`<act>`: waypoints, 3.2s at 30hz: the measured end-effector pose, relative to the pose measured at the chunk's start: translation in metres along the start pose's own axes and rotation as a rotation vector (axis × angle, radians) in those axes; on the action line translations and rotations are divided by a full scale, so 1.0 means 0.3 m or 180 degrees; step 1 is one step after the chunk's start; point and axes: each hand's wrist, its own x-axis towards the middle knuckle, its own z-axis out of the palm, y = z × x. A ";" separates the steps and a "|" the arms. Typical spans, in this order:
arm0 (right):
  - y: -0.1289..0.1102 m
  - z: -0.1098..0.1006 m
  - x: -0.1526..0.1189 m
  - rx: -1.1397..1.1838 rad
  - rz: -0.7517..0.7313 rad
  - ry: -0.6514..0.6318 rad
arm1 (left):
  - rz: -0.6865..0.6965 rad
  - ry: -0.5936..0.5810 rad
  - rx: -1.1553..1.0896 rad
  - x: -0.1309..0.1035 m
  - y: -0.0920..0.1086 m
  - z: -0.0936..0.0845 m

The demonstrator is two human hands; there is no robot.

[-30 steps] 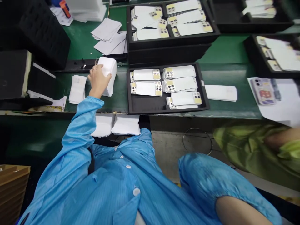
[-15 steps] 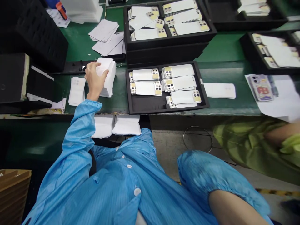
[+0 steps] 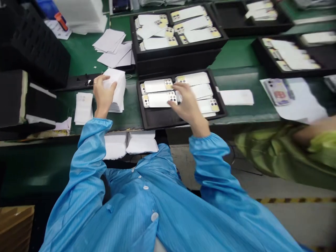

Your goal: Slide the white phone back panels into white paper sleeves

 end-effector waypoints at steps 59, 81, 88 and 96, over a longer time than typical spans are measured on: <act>-0.047 0.057 -0.547 -0.0015 0.0887 0.0909 | -0.0277 -0.2210 0.0322 -0.484 0.293 0.277; -0.139 -0.161 -0.562 0.0096 0.0623 -0.0188 | 0.0155 -0.2526 -0.0051 -0.554 0.287 0.265; -0.135 -0.108 -0.559 -0.0196 0.0476 0.0072 | 0.0521 -0.2414 0.0317 -0.599 0.302 0.268; -0.120 0.014 -0.582 -0.0287 0.0297 0.0575 | 0.0558 -0.2368 0.0698 -0.623 0.333 0.292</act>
